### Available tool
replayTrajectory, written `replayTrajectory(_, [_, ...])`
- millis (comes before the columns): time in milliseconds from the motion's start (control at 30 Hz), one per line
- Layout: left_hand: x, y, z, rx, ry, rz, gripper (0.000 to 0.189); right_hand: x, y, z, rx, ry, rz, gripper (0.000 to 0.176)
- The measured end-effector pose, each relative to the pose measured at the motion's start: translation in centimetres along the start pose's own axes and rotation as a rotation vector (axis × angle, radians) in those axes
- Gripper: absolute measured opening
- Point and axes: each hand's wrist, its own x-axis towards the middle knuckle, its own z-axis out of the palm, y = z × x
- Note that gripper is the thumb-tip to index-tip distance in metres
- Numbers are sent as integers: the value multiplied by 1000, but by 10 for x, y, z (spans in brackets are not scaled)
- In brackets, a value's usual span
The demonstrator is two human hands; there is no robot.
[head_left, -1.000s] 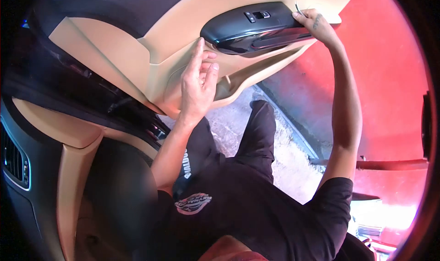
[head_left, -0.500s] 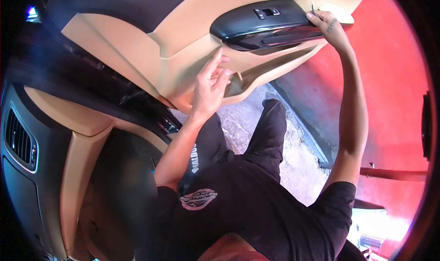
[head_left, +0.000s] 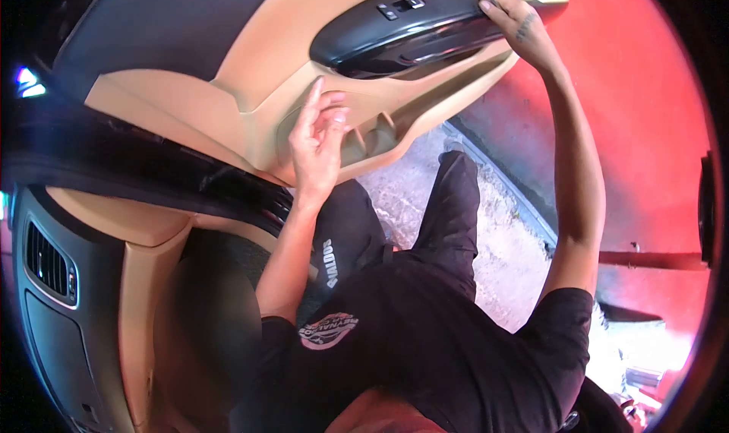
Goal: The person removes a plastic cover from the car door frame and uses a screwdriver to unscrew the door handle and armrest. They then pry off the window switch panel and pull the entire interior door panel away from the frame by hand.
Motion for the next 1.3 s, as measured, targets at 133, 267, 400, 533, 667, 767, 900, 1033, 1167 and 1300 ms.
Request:
replayTrajectory(133, [-2,-1,-6,73,49,36,54,-28,-29,7,115,180,-94,14])
replayTrajectory(267, [-1,15,-9,189,72,102,47,-68,-32,50,194,630,-320,21])
replayTrajectory(400, [22,50,-16,486,133,457,33,-128,-25,134,32,357,-201,35])
replayTrajectory(533, [79,127,-4,937,34,987,30,-110,-44,189,-105,204,-254,45])
replayTrajectory(667, [140,181,13,1173,51,1163,32,-84,-57,182,139,-49,-144,28])
replayTrajectory(767, [181,204,22,1381,-41,1118,34,-76,-43,191,211,38,-260,27])
replayTrajectory(900, [245,214,22,1741,-52,1085,50,-80,-47,186,230,-8,-191,27])
replayTrajectory(1033, [250,210,28,1773,-40,1078,56,-81,-48,185,211,-11,-184,28])
replayTrajectory(1167, [255,209,25,1827,-32,1094,56,-87,-48,193,193,81,-179,27])
replayTrajectory(1300, [257,208,22,1812,-28,1113,54,-85,-49,192,215,75,-204,25])
